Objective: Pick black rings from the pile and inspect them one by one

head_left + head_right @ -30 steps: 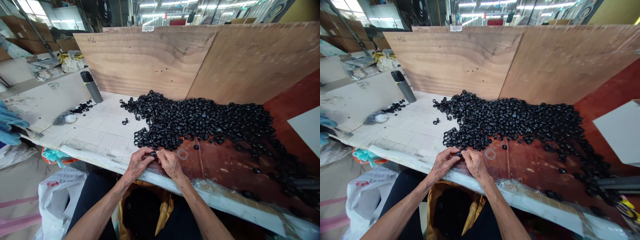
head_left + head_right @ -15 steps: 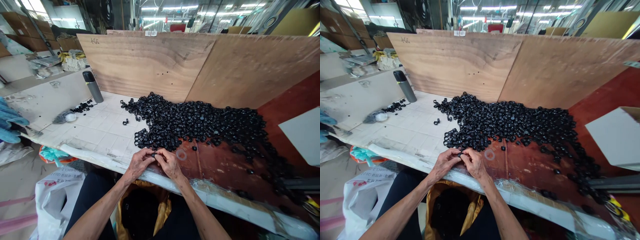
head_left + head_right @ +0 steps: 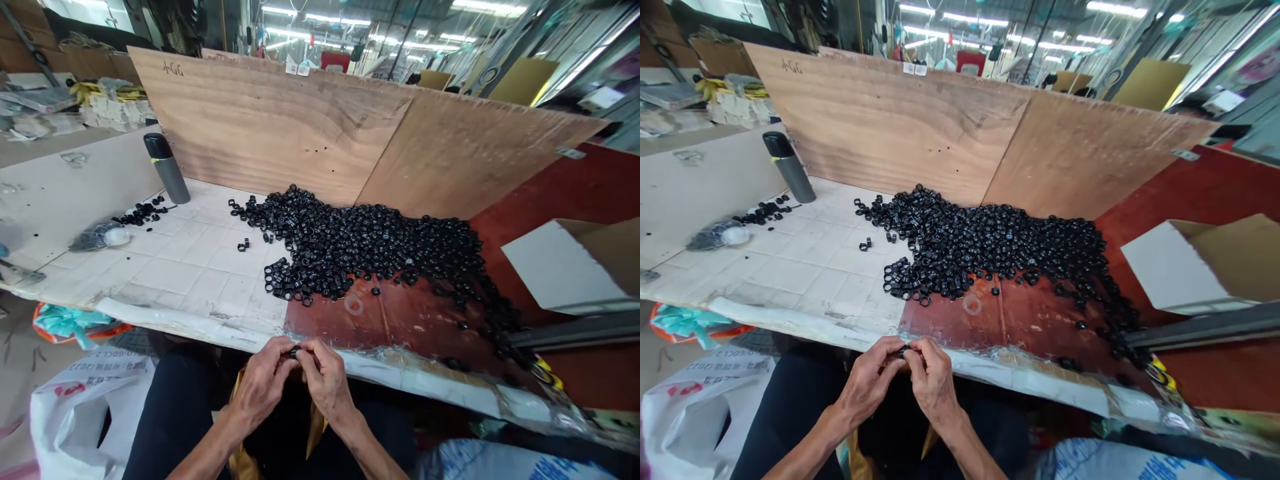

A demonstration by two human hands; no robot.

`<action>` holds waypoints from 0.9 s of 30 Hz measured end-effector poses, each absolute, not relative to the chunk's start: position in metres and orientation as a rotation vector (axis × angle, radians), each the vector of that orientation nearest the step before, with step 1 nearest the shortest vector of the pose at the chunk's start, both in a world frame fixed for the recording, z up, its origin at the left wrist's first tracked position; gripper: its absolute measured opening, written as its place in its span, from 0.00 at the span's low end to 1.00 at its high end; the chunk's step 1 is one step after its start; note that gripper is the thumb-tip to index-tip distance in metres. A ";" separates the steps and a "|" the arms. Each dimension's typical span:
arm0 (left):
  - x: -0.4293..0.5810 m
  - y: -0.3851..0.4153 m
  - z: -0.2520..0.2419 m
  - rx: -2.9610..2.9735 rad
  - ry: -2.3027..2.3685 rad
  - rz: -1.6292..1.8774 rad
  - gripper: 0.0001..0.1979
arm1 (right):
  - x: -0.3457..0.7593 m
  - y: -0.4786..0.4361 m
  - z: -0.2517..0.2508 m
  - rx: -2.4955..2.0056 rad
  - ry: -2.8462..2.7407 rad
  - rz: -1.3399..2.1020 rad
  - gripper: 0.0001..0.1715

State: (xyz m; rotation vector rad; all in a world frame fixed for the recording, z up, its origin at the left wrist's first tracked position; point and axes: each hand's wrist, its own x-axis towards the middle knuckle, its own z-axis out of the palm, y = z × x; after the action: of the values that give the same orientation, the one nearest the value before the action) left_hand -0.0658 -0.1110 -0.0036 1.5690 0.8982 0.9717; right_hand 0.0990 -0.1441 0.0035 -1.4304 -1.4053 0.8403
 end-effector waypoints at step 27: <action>-0.105 -0.128 -0.039 2.673 0.092 0.605 0.11 | 0.065 -0.209 -0.023 -1.769 -0.143 1.811 0.14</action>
State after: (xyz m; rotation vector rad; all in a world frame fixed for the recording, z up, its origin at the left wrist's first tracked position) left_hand -0.1052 -0.1277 -0.0388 2.6726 0.0920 0.6051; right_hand 0.0649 -0.2087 -0.0234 -1.7688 -0.1430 1.8115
